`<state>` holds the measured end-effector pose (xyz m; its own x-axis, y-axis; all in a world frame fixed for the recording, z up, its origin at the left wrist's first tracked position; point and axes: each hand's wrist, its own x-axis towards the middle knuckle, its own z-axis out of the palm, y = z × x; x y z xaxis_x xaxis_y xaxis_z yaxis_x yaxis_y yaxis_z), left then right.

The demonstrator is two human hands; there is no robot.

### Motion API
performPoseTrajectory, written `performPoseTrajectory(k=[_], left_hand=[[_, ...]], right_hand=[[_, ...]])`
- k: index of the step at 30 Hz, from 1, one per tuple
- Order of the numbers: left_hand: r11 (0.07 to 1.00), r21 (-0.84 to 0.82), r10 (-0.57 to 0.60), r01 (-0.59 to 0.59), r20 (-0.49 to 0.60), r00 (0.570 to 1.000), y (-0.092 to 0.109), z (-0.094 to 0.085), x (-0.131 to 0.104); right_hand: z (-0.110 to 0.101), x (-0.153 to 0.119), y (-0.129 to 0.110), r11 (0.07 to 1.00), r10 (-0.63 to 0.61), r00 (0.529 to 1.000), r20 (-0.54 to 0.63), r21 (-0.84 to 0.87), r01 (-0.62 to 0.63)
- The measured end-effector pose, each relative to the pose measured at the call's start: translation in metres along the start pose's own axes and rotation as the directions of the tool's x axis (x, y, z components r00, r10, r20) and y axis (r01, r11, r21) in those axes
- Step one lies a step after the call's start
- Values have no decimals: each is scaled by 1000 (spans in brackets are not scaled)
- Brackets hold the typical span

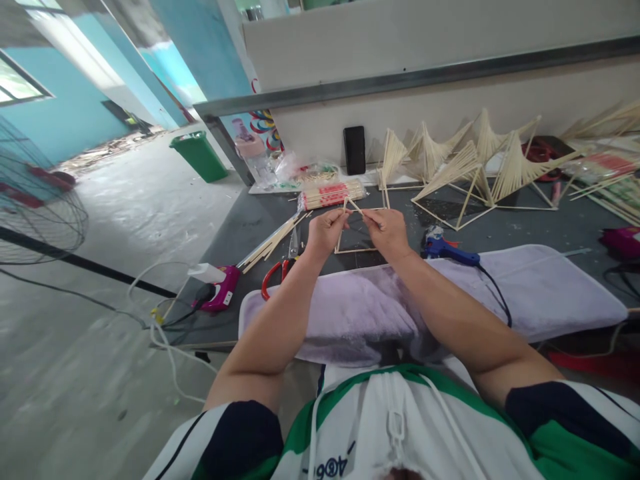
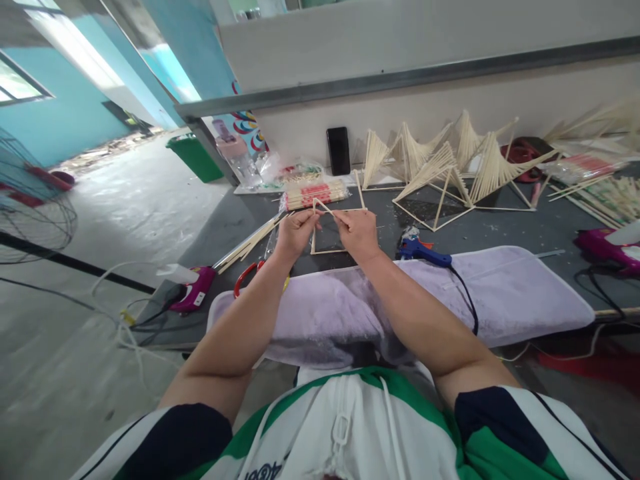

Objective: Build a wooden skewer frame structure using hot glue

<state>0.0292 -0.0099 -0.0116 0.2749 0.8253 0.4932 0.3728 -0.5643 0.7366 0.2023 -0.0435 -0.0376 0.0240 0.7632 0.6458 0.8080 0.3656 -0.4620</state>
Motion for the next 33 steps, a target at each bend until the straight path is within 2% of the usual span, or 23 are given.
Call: performPoseTrajectory(k=[14,27,33], left_hand=[[999,-10,31,-31,-6,1000,0,-1,0],[1000,-8,-3,3,-11,1000,3,0,1],[1000,16,-19,19,-4,1000,6,-1,1]], right_hand=[[1,0,0,1000,5,1000,-9,18,-5],[0,2,2,1000,-28,1000,-5,7,28],[0,0,1,1000,0,1000,-12,-17,-1]])
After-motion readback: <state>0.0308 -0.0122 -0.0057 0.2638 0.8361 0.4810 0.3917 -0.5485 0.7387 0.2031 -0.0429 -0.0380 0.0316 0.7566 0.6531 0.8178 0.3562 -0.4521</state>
